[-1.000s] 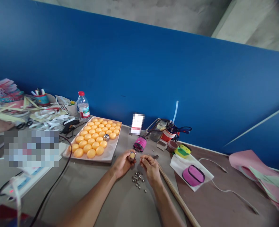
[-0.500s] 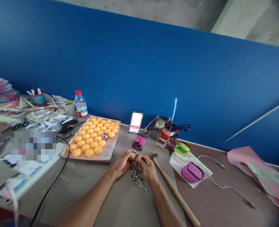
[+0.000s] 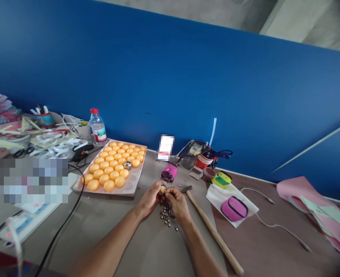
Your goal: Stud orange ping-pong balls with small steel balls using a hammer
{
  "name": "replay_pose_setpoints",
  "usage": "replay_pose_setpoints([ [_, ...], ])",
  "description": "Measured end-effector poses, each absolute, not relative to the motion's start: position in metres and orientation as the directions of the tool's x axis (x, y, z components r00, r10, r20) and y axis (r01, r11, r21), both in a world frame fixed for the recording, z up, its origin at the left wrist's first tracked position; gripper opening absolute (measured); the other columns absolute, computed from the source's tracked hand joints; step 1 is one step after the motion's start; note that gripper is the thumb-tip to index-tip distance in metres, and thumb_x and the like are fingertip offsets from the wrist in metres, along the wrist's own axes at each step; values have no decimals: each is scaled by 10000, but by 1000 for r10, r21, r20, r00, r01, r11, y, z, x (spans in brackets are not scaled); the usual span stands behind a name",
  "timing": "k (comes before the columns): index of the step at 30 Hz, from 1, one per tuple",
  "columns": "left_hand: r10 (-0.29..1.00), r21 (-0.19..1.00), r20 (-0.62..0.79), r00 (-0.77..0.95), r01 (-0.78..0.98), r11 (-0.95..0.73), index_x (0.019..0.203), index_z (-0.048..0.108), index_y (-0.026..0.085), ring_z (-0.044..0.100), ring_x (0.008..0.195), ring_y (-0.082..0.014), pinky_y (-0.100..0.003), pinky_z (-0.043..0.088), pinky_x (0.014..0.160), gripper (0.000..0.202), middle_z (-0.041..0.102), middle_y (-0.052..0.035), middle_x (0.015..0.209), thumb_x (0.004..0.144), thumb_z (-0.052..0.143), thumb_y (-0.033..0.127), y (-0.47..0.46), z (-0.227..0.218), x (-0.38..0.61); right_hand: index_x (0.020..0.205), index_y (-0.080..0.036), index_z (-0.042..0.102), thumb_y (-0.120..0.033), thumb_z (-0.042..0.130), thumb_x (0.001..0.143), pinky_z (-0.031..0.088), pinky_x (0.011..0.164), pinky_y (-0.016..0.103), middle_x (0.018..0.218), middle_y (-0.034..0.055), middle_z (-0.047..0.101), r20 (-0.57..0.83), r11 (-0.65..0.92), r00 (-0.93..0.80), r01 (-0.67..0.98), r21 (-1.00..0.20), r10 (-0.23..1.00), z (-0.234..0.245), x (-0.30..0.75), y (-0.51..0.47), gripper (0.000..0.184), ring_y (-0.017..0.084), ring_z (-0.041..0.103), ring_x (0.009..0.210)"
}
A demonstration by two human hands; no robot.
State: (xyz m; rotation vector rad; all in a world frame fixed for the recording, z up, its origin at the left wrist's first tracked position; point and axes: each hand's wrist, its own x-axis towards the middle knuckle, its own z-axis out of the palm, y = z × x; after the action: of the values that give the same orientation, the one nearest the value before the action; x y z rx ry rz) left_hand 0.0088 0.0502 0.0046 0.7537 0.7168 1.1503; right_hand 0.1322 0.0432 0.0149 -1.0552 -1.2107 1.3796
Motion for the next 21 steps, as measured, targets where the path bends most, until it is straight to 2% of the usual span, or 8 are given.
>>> replay_pose_setpoints([
  [14, 961, 830, -118, 252, -505, 235, 986, 504, 169, 463, 514, -106, -224, 319, 485, 420, 512, 23, 626, 761, 538, 521, 49, 9, 10, 690, -184, 546, -400, 641, 666, 438, 573, 263, 551, -31, 562, -69, -104, -205, -166, -981, 976, 16, 135, 44, 237, 126, 531, 527],
  [21, 968, 860, -104, 230, -468, 204, 979, 508, 172, 468, 526, -107, -230, 341, 495, 427, 500, 28, 644, 762, 521, 540, 48, 4, 10, 703, -188, 540, -349, 637, 666, 436, 572, 262, 554, -36, 568, -88, -127, -203, -189, -974, 975, 12, 135, 44, 192, 128, 538, 535],
])
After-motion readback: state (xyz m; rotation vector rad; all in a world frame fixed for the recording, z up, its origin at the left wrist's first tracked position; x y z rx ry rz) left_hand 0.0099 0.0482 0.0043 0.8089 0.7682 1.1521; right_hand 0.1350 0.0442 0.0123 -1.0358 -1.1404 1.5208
